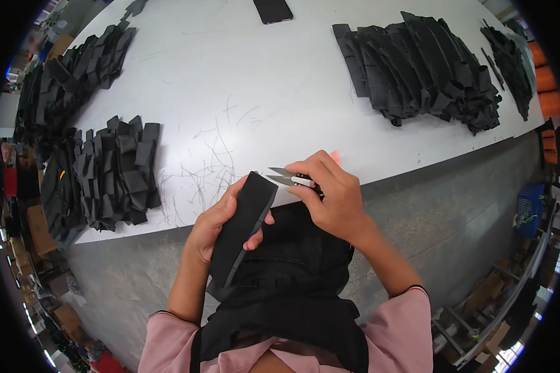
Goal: Trimming loose threads from fabric components and a backpack using specialized thread snips.
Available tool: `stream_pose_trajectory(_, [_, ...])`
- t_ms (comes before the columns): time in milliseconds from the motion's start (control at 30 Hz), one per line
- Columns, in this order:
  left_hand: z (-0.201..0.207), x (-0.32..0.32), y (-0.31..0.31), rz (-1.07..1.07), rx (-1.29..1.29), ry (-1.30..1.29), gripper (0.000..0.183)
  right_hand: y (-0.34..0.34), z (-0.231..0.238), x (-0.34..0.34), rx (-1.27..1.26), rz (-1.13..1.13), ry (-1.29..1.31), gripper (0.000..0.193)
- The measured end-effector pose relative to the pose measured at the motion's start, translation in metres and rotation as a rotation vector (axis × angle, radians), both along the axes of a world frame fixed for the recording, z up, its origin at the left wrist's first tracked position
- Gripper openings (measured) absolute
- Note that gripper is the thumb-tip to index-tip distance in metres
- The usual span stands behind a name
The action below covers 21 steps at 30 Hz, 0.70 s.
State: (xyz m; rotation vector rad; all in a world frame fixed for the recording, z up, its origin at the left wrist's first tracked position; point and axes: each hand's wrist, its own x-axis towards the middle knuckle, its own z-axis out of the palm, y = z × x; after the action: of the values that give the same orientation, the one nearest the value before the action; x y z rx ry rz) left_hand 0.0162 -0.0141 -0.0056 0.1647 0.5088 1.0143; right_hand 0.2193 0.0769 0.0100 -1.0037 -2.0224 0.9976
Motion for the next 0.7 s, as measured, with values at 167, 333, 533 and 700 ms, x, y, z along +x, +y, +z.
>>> stream_pose_trajectory(167, [0.004, 0.001, -0.001, -0.073, -0.005, -0.024, 0.061, 0.017, 0.011, -0.001, 0.162, 0.196, -0.104, 0.022])
stream_pose_trajectory(333, [0.009, 0.0, -0.001, -0.151, -0.014, 0.03, 0.063, 0.032, 0.015, 0.0, 0.199, 0.359, -0.066, 0.023])
stream_pose_trajectory(533, [0.007, -0.001, 0.001, -0.164, -0.008, 0.062, 0.062, 0.025, 0.012, 0.002, 0.146, 0.265, -0.054, 0.02])
stream_pose_trajectory(700, [0.004, -0.002, 0.002, -0.16, 0.019, 0.115, 0.059, 0.019, 0.008, 0.001, 0.086, 0.241, -0.089, 0.017])
